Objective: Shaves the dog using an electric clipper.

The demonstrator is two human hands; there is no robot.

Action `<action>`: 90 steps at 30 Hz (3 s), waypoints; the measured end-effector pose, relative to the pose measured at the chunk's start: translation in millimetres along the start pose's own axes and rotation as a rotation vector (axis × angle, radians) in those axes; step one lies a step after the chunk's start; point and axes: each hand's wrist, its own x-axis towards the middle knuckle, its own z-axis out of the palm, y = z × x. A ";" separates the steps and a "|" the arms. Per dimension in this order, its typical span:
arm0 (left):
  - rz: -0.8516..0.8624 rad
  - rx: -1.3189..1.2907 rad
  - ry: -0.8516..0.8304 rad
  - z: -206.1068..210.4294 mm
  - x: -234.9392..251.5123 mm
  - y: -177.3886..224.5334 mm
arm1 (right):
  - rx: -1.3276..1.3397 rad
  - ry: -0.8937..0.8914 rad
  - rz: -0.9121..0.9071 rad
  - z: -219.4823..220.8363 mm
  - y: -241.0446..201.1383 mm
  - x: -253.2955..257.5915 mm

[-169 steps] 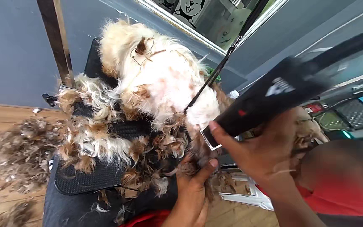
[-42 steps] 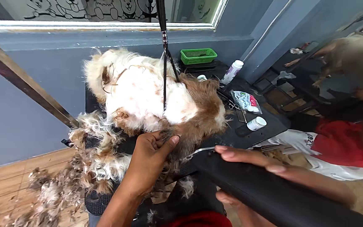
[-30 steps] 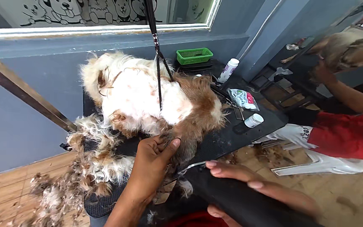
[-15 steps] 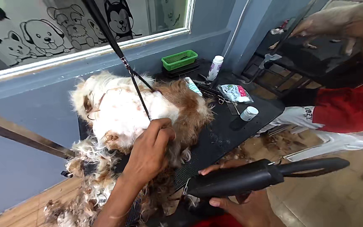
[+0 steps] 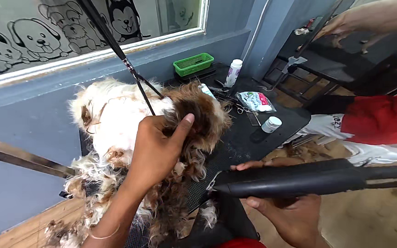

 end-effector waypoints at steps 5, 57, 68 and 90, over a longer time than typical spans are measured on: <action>-0.167 -0.349 -0.044 -4.8 7.3 0.7 | -0.056 0.140 -0.201 16.8 -4.5 15.2; -0.287 -0.537 0.035 -15.0 9.1 -3.8 | -0.079 -0.182 -0.361 51.3 33.9 46.2; -0.349 -0.590 0.057 -14.7 -13.2 -2.6 | -0.215 0.196 -0.584 89.8 -9.6 66.8; -0.469 -0.644 0.137 -12.5 -38.1 -6.6 | 0.017 -0.011 -0.349 112.1 -1.5 34.5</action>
